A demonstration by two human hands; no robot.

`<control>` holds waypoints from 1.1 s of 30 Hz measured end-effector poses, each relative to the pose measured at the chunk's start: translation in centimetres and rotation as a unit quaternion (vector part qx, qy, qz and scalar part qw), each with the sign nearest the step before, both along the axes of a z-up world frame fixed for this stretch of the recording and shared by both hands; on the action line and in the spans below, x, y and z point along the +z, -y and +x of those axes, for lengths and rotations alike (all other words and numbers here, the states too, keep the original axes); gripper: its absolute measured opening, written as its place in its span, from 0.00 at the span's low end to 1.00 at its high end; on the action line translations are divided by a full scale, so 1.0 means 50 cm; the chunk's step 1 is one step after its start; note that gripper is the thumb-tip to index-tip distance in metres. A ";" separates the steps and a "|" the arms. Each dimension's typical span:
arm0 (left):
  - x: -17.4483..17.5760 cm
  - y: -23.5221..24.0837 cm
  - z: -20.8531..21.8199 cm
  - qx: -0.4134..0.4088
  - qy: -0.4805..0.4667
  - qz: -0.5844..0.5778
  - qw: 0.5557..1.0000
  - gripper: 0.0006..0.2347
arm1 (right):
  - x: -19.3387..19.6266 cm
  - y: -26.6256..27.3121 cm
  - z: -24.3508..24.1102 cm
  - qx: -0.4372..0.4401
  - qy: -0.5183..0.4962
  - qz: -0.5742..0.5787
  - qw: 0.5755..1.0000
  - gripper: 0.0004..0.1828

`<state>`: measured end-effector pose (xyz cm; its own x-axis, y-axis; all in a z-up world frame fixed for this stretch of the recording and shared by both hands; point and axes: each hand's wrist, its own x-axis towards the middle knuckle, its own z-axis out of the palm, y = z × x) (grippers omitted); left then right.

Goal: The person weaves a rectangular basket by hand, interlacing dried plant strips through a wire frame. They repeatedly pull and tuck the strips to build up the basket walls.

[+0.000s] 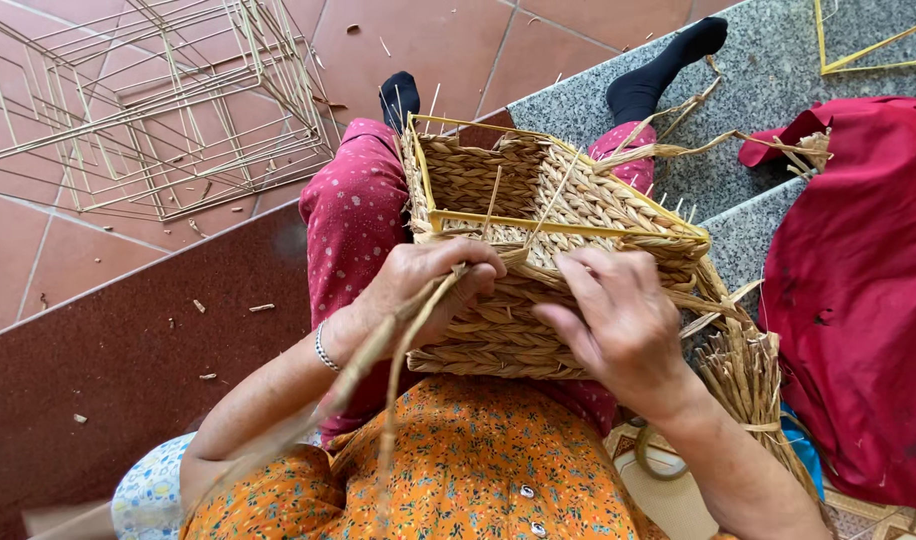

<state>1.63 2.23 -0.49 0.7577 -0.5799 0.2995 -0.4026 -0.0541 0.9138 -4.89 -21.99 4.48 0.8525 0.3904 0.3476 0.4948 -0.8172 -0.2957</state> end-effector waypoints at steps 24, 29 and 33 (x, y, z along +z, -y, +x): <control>0.046 -0.051 0.039 -0.139 0.131 0.043 0.981 0.12 | -0.007 0.002 0.089 -0.092 -0.038 -0.053 0.994 0.18; 0.082 -0.085 0.152 -0.067 0.096 0.006 0.993 0.16 | -0.014 0.040 0.128 -0.006 -0.102 0.047 0.994 0.14; 0.048 -0.028 0.282 -0.089 -0.014 0.073 0.993 0.10 | -0.004 0.064 0.135 -0.002 -0.163 0.167 0.972 0.18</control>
<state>15.75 3.65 1.92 0.6467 -0.7407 0.1821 -0.3919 -0.1179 0.9124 1.84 -25.20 4.31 0.9398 0.2991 0.1655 0.3277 -0.6505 -0.6851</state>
